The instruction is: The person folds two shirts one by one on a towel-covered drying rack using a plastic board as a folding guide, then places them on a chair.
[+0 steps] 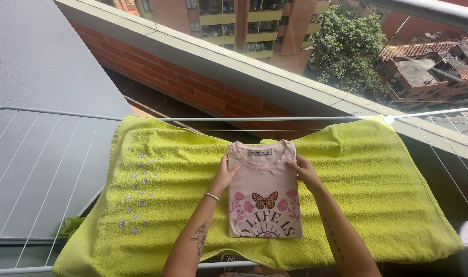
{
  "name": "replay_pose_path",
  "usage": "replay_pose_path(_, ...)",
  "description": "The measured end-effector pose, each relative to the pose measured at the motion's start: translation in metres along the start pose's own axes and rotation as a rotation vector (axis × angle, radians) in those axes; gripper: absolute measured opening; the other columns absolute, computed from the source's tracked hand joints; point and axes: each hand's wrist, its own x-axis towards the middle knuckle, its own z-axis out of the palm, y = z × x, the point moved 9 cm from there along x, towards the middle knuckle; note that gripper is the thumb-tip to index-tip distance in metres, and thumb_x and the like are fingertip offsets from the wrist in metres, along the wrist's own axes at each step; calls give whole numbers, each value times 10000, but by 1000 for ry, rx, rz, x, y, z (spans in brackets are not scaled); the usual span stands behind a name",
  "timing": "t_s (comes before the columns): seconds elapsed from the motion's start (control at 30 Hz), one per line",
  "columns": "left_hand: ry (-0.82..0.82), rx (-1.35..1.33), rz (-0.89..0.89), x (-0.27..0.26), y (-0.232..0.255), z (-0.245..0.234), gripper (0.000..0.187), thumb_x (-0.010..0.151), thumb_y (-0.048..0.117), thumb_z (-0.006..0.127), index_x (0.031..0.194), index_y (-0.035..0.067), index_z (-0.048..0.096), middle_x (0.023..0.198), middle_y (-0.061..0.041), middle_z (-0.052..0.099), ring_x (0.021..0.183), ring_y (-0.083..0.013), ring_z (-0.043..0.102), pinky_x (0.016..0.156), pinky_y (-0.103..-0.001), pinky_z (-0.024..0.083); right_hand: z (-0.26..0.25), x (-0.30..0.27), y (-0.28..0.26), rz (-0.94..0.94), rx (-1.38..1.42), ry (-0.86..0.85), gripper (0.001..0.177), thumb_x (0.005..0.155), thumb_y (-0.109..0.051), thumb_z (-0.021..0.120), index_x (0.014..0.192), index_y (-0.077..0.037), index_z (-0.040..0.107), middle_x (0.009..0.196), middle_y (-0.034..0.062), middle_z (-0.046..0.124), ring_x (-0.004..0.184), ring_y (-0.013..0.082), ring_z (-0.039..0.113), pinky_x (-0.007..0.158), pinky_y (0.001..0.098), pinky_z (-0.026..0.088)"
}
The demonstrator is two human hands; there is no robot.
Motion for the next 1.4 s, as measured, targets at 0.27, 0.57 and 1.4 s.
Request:
replay_pose_path(0.27, 69, 14, 173, -25, 87, -8, 503, 1044, 244, 614, 1489, 77, 450, 1397, -287, 626, 1292, -479, 582, 1036, -583, 517, -12, -41, -38, -154, -11, -3, 474, 1027, -267, 684, 1451, -124, 528, 1123, 197, 740, 919, 342, 766, 651, 526, 663)
replay_pose_path(0.57, 38, 223, 235, 59, 132, 8, 371, 1031, 390, 621, 1345, 193, 620, 1222, -152, 748, 1211, -411, 660, 1000, -568, 526, -10, -69, 11, -235, 267, 146, 476, 1026, -161, 592, 1476, -149, 439, 1169, 206, 708, 793, 390, 774, 495, 560, 666)
replay_pose_path(1.4, -340, 670, 7, 122, 16, 181, 323, 958, 186, 467, 1243, 213, 616, 1327, -22, 624, 1303, -278, 486, 1065, -532, 305, -2, -138, 108, 345, -186, -6, 298, 920, -288, 742, 1031, -13, 775, 864, 151, 843, 600, 214, 773, 545, 272, 608)
